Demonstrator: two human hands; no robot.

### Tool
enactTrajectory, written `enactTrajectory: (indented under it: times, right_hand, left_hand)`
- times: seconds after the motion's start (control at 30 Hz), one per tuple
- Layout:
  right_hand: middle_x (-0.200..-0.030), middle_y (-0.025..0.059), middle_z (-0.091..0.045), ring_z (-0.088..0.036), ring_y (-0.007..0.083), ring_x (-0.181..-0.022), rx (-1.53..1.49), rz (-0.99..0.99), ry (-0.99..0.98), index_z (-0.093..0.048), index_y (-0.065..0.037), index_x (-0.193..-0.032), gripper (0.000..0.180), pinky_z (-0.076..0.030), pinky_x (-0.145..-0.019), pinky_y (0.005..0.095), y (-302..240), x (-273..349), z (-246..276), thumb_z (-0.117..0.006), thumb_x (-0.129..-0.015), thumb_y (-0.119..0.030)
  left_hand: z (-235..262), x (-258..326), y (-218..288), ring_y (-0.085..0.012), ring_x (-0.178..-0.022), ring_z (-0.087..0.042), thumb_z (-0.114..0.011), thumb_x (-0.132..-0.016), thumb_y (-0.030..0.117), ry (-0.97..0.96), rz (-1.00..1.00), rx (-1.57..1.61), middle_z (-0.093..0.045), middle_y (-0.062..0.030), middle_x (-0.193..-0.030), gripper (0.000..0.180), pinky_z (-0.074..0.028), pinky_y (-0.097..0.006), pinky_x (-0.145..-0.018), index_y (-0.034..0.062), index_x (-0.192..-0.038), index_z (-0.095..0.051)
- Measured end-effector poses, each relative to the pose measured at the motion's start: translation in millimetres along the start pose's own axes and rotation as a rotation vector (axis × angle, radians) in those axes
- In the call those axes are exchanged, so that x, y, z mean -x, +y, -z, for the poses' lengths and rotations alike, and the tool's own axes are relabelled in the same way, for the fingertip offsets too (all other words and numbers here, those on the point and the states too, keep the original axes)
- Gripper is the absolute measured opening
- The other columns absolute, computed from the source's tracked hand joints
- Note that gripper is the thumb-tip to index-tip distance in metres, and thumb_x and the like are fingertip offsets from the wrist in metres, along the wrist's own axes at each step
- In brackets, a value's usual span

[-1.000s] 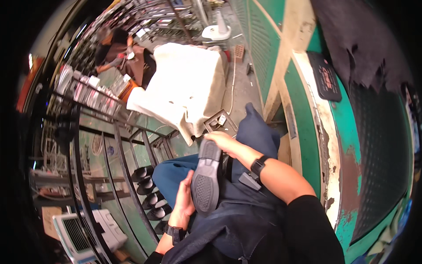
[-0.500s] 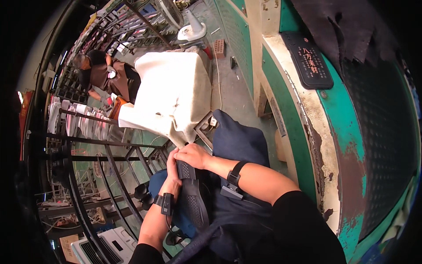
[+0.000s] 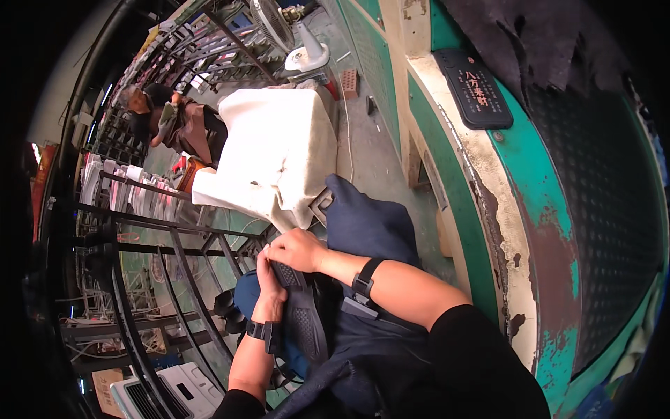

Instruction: Inspecting and organizing shoe components and lasts at a manufacturing workstation.

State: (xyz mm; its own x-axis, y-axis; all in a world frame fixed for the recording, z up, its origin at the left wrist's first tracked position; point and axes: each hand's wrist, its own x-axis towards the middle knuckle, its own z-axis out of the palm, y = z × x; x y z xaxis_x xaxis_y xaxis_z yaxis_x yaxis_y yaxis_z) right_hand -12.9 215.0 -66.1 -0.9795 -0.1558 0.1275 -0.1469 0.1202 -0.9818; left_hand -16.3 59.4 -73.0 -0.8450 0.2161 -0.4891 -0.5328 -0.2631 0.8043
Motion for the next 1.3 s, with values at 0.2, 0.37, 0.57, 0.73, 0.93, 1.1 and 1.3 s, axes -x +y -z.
enactTrajectory:
  times: [0.2, 0.37, 0.57, 0.73, 0.93, 1.1, 1.3]
  right_hand:
    - [-0.072, 0.0117, -0.071, -0.067, 0.0210, -0.068, -0.399, 0.089, 0.091, -0.074, 0.001, -0.082, 0.044, -0.049, -0.067, 0.0330, 38, -26, 21, -0.051, -0.091, -0.035]
    - [-0.070, 0.0130, -0.070, -0.065, 0.0210, -0.058, -0.916, -0.565, 0.213, -0.071, 0.002, -0.075, 0.050, -0.051, -0.062, 0.0293, 52, -39, 14, -0.048, -0.092, -0.038]
    - [-0.067, 0.0128, -0.069, -0.065, 0.0216, -0.057, -0.865, -0.469, 0.438, -0.069, 0.003, -0.078, 0.045, -0.052, -0.061, 0.0297, 43, -38, 2, -0.051, -0.091, -0.036]
    - [-0.068, 0.0126, -0.069, -0.065, 0.0208, -0.058, -0.812, -0.438, 0.501, -0.068, 0.004, -0.077, 0.042, -0.052, -0.059, 0.0304, 43, -42, -5, -0.052, -0.089, -0.033]
    - [-0.071, 0.0130, -0.069, -0.065, 0.0198, -0.059, -0.787, -0.418, 0.463, -0.068, 0.003, -0.081, 0.040, -0.052, -0.059, 0.0303, 37, -42, -8, -0.051, -0.090, -0.033]
    - [-0.077, 0.0143, -0.070, -0.066, 0.0195, -0.063, -0.928, -0.394, 0.347, -0.068, 0.003, -0.088, 0.040, -0.054, -0.064, 0.0296, 14, -43, -8, -0.048, -0.092, -0.031]
    - [-0.084, 0.0144, -0.072, -0.068, 0.0207, -0.074, -0.699, -0.111, 0.194, -0.069, 0.003, -0.088, 0.046, -0.052, -0.074, 0.0308, -15, -25, -9, -0.048, -0.097, -0.037]
  left_hand:
    - [11, 19, 8, -0.0240, -0.111, -0.065, -0.038, -0.104, 0.042, -0.186, 0.203, 0.117, -0.066, -0.0113, -0.123, 0.052, -0.050, -0.036, -0.099, 0.0020, -0.130, -0.057]
    - [7, 61, -8, -0.0343, -0.116, -0.061, -0.045, -0.100, 0.043, -0.296, 0.259, 0.221, -0.059, -0.0166, -0.133, 0.055, -0.052, -0.045, -0.097, 0.0037, -0.138, -0.050]
    - [20, 62, -28, -0.0389, -0.112, -0.061, -0.050, -0.097, 0.047, -0.357, 0.248, 0.277, -0.056, -0.0167, -0.136, 0.060, -0.055, -0.048, -0.088, 0.0065, -0.142, -0.046]
    - [26, 63, -35, -0.0364, -0.107, -0.062, -0.050, -0.097, 0.048, -0.371, 0.242, 0.238, -0.057, -0.0144, -0.134, 0.061, -0.055, -0.043, -0.081, 0.0080, -0.142, -0.047]
    - [17, 72, -31, -0.0442, -0.108, -0.062, -0.062, -0.091, 0.046, -0.335, 0.203, 0.263, -0.057, -0.0168, -0.135, 0.064, -0.056, -0.044, -0.077, 0.0078, -0.141, -0.049]
    - [7, 87, -29, -0.0442, -0.110, -0.061, -0.064, -0.087, 0.056, -0.225, -0.510, -0.738, -0.056, -0.0170, -0.135, 0.072, -0.056, -0.052, -0.084, 0.0078, -0.139, -0.050]
    - [13, 126, -3, -0.0443, -0.115, -0.059, -0.060, -0.087, 0.063, -0.322, 0.455, 0.726, -0.056, -0.0205, -0.134, 0.078, -0.053, -0.055, -0.094, 0.0057, -0.140, -0.048]
